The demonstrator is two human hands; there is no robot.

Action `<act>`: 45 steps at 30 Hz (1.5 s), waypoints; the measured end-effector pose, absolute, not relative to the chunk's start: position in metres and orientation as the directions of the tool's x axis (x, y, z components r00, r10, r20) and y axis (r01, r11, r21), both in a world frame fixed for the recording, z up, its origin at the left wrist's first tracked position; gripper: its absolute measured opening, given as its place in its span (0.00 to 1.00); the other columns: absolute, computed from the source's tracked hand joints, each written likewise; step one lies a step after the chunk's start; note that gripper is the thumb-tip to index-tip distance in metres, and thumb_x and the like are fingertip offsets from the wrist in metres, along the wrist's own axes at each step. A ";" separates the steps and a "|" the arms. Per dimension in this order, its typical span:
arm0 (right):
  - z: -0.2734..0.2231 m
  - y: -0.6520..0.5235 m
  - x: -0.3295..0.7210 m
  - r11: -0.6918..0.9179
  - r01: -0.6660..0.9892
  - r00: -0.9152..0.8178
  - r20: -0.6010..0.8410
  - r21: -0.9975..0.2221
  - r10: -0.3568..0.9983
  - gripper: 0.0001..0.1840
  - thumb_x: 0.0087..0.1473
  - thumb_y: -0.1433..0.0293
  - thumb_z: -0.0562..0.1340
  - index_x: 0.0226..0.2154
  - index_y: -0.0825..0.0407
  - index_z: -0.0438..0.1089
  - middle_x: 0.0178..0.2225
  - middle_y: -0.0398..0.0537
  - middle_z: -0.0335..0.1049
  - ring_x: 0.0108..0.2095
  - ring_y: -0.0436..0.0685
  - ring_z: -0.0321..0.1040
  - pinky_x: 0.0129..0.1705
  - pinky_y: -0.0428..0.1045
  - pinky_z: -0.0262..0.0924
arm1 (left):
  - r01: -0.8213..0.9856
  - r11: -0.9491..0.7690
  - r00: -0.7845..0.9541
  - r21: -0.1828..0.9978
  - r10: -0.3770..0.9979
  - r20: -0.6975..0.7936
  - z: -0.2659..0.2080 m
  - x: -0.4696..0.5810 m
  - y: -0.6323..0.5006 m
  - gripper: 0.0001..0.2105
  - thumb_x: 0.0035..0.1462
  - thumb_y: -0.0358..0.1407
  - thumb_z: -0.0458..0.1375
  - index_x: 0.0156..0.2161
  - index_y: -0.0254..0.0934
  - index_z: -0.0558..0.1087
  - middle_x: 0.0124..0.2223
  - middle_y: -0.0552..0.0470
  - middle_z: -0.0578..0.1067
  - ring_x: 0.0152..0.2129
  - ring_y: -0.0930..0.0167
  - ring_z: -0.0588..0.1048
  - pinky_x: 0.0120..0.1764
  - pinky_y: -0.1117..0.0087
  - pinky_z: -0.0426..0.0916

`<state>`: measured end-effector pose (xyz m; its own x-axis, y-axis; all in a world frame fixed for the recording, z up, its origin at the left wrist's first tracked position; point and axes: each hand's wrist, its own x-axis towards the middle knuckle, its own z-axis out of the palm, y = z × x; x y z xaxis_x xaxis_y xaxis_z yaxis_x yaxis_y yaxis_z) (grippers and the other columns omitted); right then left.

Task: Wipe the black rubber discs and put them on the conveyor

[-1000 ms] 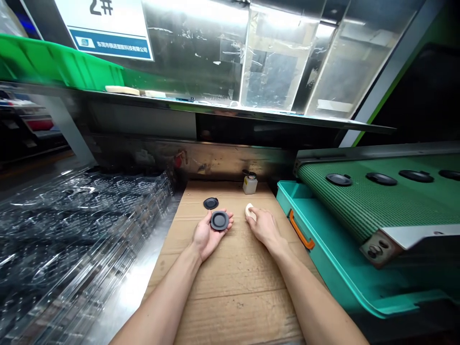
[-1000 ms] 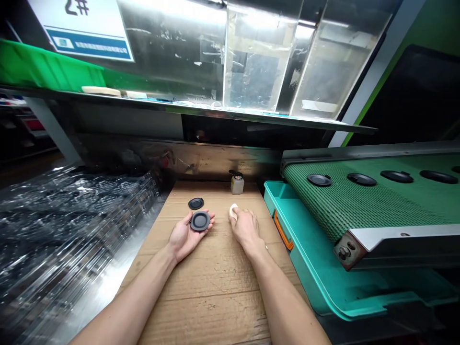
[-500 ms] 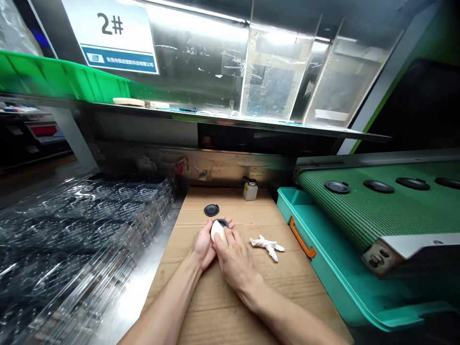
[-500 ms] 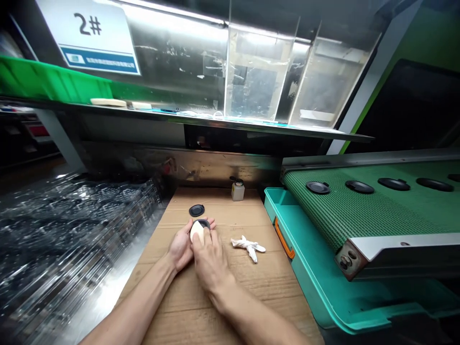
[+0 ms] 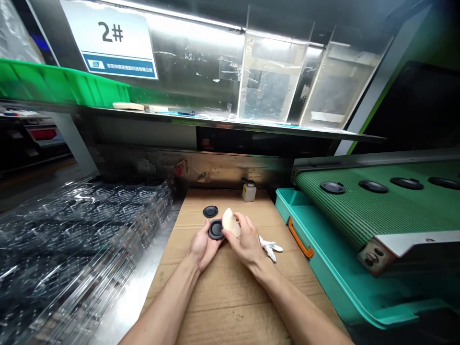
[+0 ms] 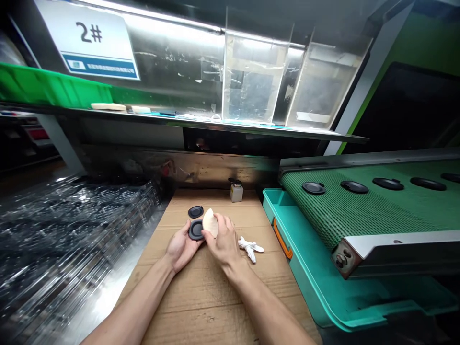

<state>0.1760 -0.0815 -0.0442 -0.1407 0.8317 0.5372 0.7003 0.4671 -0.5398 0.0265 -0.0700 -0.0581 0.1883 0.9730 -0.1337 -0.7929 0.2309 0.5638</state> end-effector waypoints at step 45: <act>-0.043 -0.083 0.190 0.504 0.740 -0.297 0.457 -0.445 0.839 0.20 0.60 0.66 0.53 0.55 0.50 0.60 0.50 0.54 0.58 0.46 0.57 0.62 0.49 0.51 0.59 | -0.622 0.098 -0.005 0.777 0.992 -0.128 -0.041 0.026 -0.081 0.13 0.62 0.35 0.51 0.47 0.32 0.72 0.50 0.38 0.74 0.42 0.64 0.76 0.45 0.59 0.72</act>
<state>0.1902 -0.0830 -0.0429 -0.2968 0.8387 0.4565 0.7399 0.5043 -0.4453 0.0264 -0.0806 -0.0413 -0.0048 0.9917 -0.1284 -0.6224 0.0976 0.7766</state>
